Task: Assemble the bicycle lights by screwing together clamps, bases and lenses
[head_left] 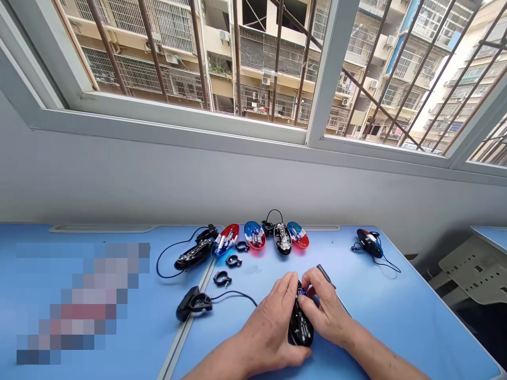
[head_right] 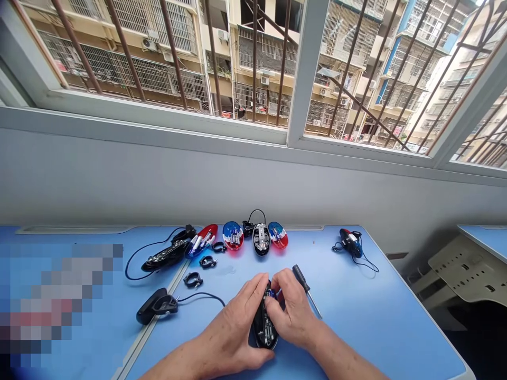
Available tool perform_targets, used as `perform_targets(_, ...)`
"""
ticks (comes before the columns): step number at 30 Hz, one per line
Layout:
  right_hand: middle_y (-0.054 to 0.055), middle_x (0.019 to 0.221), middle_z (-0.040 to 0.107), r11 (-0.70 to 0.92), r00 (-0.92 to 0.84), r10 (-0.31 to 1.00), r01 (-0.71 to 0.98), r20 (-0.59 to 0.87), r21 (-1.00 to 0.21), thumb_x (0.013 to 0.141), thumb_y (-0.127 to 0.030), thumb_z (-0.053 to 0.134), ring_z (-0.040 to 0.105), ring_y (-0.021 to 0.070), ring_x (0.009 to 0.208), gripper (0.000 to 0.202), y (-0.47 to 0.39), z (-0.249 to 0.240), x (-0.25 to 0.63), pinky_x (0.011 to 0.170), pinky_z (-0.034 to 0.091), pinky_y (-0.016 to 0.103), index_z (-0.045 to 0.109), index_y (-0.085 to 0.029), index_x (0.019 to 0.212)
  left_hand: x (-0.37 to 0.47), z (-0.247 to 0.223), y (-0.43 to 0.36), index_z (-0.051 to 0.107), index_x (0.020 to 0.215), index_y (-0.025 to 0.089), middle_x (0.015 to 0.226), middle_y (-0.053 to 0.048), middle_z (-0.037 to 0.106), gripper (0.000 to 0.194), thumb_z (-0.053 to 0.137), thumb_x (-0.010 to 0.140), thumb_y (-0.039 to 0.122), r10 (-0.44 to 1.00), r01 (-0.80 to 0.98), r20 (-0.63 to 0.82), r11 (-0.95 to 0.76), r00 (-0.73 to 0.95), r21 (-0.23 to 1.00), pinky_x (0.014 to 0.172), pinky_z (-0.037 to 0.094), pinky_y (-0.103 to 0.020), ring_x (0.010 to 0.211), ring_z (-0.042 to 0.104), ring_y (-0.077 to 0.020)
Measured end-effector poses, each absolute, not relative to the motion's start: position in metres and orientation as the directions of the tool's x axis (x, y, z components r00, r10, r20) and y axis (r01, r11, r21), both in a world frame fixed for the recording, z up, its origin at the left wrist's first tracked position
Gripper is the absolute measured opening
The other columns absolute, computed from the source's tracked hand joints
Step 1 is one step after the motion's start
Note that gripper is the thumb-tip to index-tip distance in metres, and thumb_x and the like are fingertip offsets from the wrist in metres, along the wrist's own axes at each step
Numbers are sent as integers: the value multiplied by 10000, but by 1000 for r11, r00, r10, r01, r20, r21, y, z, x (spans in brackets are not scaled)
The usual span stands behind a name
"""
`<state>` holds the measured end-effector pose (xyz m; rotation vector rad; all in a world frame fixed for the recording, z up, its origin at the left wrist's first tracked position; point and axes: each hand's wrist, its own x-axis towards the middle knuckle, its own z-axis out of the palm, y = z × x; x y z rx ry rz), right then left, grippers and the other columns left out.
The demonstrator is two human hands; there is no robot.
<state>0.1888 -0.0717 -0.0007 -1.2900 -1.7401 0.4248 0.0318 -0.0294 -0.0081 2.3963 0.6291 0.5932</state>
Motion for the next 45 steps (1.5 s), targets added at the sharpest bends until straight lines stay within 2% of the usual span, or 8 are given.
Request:
perform_targets(7,-16,811,413,299,-62,952,401,301,-866,857,-205,469,406,121,681,49,-69,-8,194,594,385,234,427,-218,837,32,-10,-30,159,1405,120,1362,-215,344,1060,735,523,243,561,308,242,-708,792,635,1079,341,-528,1279,346,-398)
perform_targets(15,-37,766,384,212,-56,977,286,204,-934,821,-218,502,364,106,640,85,-68,-6,197,575,349,234,417,-212,822,33,-6,-30,190,1388,157,1298,-171,390,1038,744,514,226,562,294,251,-701,788,649,1044,392,-501,1218,414,-365)
perform_targets(24,-28,780,457,192,28,976,345,215,-919,784,-247,563,434,97,633,110,-70,-4,195,564,389,221,469,-198,814,30,-13,-26,103,1448,181,1401,-201,332,1102,728,541,228,556,303,273,-729,785,614,1062,349,-566,1310,329,-416)
perform_targets(30,-55,650,490,55,117,986,452,120,-891,697,-301,700,421,95,587,234,-70,-5,193,527,348,210,497,-193,736,28,-14,-27,112,1455,145,1436,-227,315,1093,731,557,206,561,329,302,-756,771,565,1080,343,-559,1332,307,-415)
perform_targets(34,-46,584,523,-72,209,978,434,23,-898,677,-267,705,450,100,548,190,-71,0,188,521,362,221,533,-184,673,28,-18,-27,3,1460,182,1429,-228,306,1161,732,557,193,546,337,316,-783,776,523,1069,365,-552,1331,312,-411)
perform_targets(38,-17,573,579,-133,299,954,494,25,-859,700,-277,676,489,115,533,139,-75,9,182,527,369,241,593,-175,653,29,-25,-26,-141,1441,262,1423,-211,301,1265,730,530,162,541,345,359,-805,761,483,1022,409,-582,1311,333,-436)
perform_targets(41,-16,544,565,-143,314,949,440,3,-886,717,-314,652,477,111,519,182,-74,11,181,507,349,238,591,-171,622,30,-27,-25,-173,1436,276,1425,-203,297,1275,712,531,128,542,352,375,-811,752,467,1022,416,-571,1311,337,-432)
perform_targets(45,-43,507,510,-168,295,952,286,-80,-943,654,-315,681,421,88,494,190,-68,7,184,477,318,220,566,-171,608,29,-25,-25,-128,1449,248,1425,-213,305,1248,714,535,133,535,344,379,-816,755,465,1036,404,-565,1313,334,-430)
